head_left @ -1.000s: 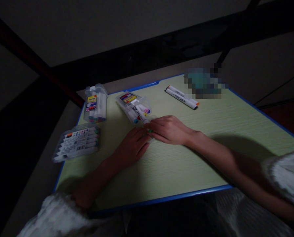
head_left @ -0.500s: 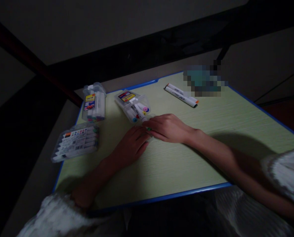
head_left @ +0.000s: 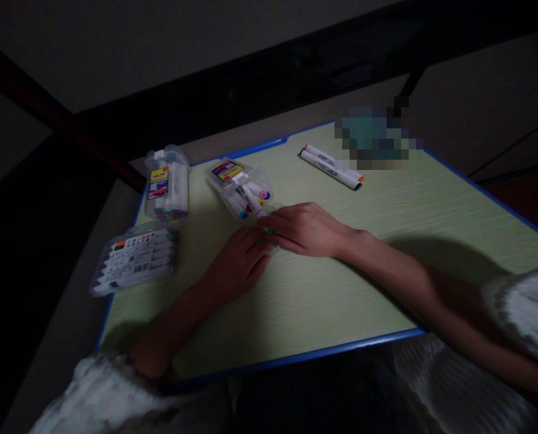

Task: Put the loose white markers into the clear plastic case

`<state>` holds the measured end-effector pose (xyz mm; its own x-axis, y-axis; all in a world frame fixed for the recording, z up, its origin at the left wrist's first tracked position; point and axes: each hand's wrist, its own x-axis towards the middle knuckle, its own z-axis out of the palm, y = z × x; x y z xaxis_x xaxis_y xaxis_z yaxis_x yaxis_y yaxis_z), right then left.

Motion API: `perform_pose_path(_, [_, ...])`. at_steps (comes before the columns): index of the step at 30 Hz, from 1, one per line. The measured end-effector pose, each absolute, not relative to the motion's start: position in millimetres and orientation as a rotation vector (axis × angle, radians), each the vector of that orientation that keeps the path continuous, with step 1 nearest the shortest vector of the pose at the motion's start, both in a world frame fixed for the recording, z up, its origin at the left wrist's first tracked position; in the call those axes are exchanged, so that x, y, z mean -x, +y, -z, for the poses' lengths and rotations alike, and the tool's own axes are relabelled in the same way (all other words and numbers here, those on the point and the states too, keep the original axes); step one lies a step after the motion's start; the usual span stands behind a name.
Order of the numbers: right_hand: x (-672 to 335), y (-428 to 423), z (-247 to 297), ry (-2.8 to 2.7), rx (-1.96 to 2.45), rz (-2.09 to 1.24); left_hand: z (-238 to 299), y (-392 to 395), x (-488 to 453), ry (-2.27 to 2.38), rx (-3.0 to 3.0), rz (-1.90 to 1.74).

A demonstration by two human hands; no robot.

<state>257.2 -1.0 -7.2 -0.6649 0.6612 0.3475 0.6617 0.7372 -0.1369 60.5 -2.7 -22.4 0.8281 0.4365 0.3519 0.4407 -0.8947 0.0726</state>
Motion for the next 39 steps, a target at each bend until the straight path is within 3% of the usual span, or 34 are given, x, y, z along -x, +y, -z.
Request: perform_pose_path(39, [-257.6,0.4,6.1,-2.547,0.978,0.025,19.0,-3.4,-61.6,-0.663,2.987,0.617])
